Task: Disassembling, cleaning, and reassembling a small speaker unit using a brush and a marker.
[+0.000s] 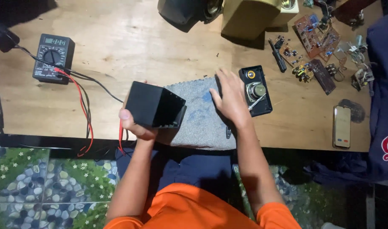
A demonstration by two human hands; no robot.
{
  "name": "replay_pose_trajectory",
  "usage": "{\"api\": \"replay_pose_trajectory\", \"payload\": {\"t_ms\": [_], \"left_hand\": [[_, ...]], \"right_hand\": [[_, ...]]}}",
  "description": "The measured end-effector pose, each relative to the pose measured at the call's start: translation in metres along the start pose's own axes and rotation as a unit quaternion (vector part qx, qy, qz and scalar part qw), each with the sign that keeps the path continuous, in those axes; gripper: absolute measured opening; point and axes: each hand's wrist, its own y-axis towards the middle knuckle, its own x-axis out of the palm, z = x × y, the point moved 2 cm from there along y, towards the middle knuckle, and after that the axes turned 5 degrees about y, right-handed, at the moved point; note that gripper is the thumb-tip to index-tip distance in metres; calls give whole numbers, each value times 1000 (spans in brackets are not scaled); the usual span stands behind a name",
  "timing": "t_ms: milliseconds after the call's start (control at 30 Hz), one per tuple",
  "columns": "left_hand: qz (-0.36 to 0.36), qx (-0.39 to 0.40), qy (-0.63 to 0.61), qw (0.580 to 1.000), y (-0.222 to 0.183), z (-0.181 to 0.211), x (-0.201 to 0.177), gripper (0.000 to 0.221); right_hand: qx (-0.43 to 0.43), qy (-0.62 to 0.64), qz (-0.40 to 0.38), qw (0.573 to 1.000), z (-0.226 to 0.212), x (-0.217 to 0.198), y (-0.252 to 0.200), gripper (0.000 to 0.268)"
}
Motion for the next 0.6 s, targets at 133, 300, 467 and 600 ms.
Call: {"api": "replay_pose_trajectory", "payload": {"t_ms": [133,300,467,600], "left_hand": [[-44,33,64,996,-2,3,-3,56],[33,47,140,988,12,21,28,43],[45,46,86,994,10,19,29,46],[16,12,-51,999,2,-35,-18,88]], "right_hand": [[-33,-37,-25,998,17,15,3,54],[-101,-16,9,995,31,23,-19,28],[-97,-23,-7,995,5,4,-49,21],[-91,15,1,996,-13,-11,-58,21]]}}
